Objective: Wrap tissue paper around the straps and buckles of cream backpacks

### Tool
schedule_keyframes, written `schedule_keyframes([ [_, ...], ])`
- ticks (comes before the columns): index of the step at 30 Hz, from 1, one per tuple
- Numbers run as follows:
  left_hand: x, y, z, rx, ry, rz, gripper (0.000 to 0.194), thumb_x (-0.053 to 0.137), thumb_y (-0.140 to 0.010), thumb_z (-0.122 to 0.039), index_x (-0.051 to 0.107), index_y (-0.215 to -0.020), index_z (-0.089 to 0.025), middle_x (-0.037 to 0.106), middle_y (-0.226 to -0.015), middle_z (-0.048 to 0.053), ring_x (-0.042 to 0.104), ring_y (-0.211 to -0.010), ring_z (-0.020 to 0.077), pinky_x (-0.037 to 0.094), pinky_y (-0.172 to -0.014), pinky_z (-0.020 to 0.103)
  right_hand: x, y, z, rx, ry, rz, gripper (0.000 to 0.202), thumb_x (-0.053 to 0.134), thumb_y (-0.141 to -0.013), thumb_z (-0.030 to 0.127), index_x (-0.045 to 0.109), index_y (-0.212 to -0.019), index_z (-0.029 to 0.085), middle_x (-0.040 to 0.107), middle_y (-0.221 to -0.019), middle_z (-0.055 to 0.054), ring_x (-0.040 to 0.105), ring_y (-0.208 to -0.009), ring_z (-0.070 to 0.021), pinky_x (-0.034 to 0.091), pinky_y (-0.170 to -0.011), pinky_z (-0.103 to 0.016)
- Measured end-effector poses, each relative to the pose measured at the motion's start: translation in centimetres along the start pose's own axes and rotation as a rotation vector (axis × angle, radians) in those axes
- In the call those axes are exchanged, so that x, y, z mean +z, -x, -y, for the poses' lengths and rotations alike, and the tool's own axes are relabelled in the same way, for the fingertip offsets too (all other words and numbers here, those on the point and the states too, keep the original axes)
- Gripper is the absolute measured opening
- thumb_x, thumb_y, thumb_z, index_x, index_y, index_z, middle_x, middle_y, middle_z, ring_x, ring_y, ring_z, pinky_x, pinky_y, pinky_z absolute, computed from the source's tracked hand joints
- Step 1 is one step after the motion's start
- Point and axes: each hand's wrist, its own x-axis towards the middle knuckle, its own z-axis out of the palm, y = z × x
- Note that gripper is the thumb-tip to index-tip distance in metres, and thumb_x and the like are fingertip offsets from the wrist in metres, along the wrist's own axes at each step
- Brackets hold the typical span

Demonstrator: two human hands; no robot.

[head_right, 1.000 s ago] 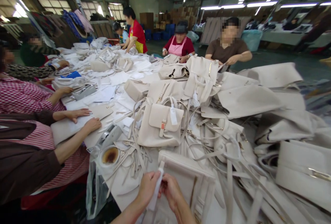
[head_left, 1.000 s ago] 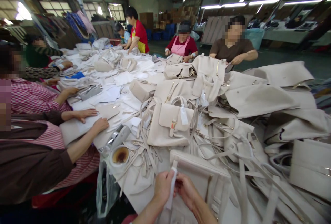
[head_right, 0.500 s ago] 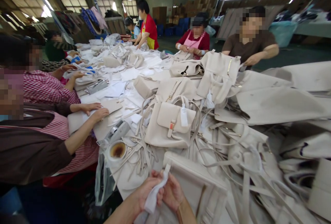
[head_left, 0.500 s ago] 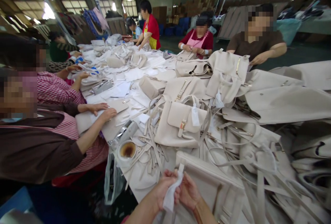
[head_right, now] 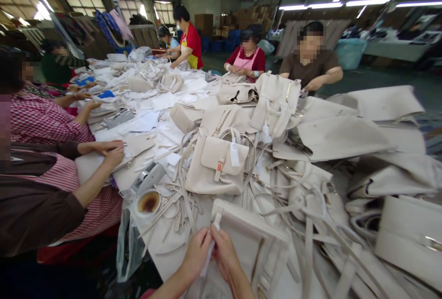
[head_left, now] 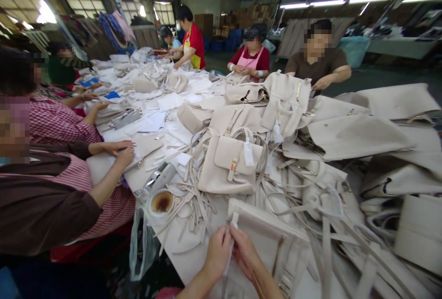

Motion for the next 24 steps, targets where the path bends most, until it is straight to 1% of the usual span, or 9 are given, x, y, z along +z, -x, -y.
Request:
schedule_keyframes([
  [3, 0.1, 0.1, 0.4, -0.079, 0.067, 0.072, 0.027, 0.07, -0.069, -0.043, 0.06, -0.072, -0.018, 0.058, -0.065, -0.001, 0.053, -0.064, 0.0153, 0.044, -0.063, 0.027, 0.2, -0.4, 0.0, -0.034, 0.038, -0.029, 0.056, 0.077, -0.057, 0.068, 0.063, -0.072, 0.016, 0.051, -0.047, 0.005, 0.04, -0.039, -0.0085, 0.027, -0.038, -0.021],
  [7, -0.8, 1.0, 0.5, -0.245, 0.176, 0.205, 0.035, 0.07, -0.068, -0.048, 0.057, -0.08, -0.017, 0.062, -0.067, 0.002, 0.06, -0.058, 0.0171, 0.049, -0.061, 0.032, -0.1, 0.2, 0.6, 0.012, 0.032, -0.044, 0.064, 0.074, -0.056, 0.073, 0.067, -0.083, 0.015, 0.063, -0.058, 0.0, 0.043, -0.04, -0.008, 0.025, -0.034, -0.018],
  [9, -1.7, 1.7, 0.3, -0.339, 0.26, 0.286, 0.039, 0.071, -0.07, -0.048, 0.06, -0.089, -0.016, 0.067, -0.076, 0.006, 0.065, -0.064, 0.0195, 0.051, -0.065, 0.035, -0.3, 1.2, 0.9, 0.094, -0.022, -0.006, 0.068, 0.072, -0.056, 0.074, 0.068, -0.09, 0.015, 0.069, -0.071, -0.005, 0.053, -0.046, -0.0107, 0.033, -0.036, -0.019],
  [11, -2.5, 2.3, 0.0, -0.425, 0.346, 0.357, 0.039, 0.069, -0.076, -0.047, 0.062, -0.095, -0.014, 0.07, -0.082, 0.009, 0.067, -0.07, 0.0199, 0.053, -0.068, 0.035, -0.4, 2.5, 1.1, 0.136, -0.087, 0.099, 0.061, 0.072, -0.063, 0.068, 0.069, -0.089, 0.014, 0.07, -0.074, -0.007, 0.06, -0.054, -0.0134, 0.044, -0.044, -0.021],
  [13, -3.1, 2.6, -0.1, -0.468, 0.386, 0.372, 0.037, 0.067, -0.08, -0.046, 0.065, -0.092, -0.011, 0.07, -0.082, 0.01, 0.068, -0.072, 0.0196, 0.053, -0.07, 0.034, -0.3, 3.7, 1.0, 0.071, -0.117, 0.202, 0.045, 0.076, -0.069, 0.055, 0.069, -0.083, 0.014, 0.07, -0.072, -0.005, 0.063, -0.06, -0.0133, 0.049, -0.054, -0.022],
  [15, -3.2, 2.6, 0.0, -0.465, 0.369, 0.338, 0.037, 0.066, -0.081, -0.046, 0.066, -0.089, -0.01, 0.07, -0.079, 0.01, 0.068, -0.071, 0.0195, 0.054, -0.069, 0.033, -0.1, 4.5, 0.7, -0.031, -0.09, 0.231, 0.033, 0.077, -0.07, 0.045, 0.068, -0.082, 0.015, 0.069, -0.071, -0.003, 0.063, -0.062, -0.0121, 0.049, -0.061, -0.022],
  [17, -3.1, 2.5, 0.1, -0.458, 0.357, 0.303, 0.036, 0.067, -0.08, -0.045, 0.067, -0.089, -0.011, 0.07, -0.076, 0.008, 0.068, -0.07, 0.0193, 0.054, -0.068, 0.033, 0.1, 4.8, 0.3, -0.106, 0.012, 0.192, 0.032, 0.075, -0.072, 0.044, 0.067, -0.085, 0.016, 0.068, -0.071, -0.001, 0.062, -0.063, -0.0123, 0.049, -0.063, -0.023],
  [19, -3.0, 2.4, 0.2, -0.448, 0.351, 0.299, 0.034, 0.068, -0.08, -0.044, 0.066, -0.09, -0.012, 0.069, -0.073, 0.006, 0.067, -0.069, 0.0191, 0.054, -0.069, 0.034, 0.1, 4.7, 0.0, -0.158, 0.145, 0.125, 0.033, 0.071, -0.073, 0.047, 0.066, -0.086, 0.017, 0.066, -0.069, 0.0, 0.059, -0.06, -0.0131, 0.047, -0.059, -0.024],
  [24, -3.1, 2.2, 0.5, -0.428, 0.356, 0.344, 0.037, 0.07, -0.078, -0.045, 0.066, -0.094, -0.012, 0.068, -0.072, 0.006, 0.066, -0.068, 0.02, 0.052, -0.074, 0.038, 0.2, 3.4, -1.1, -0.297, 0.324, -0.04, 0.031, 0.072, -0.067, 0.046, 0.062, -0.074, 0.018, 0.059, -0.064, 0.003, 0.053, -0.059, -0.0153, 0.043, -0.056, -0.026],
])
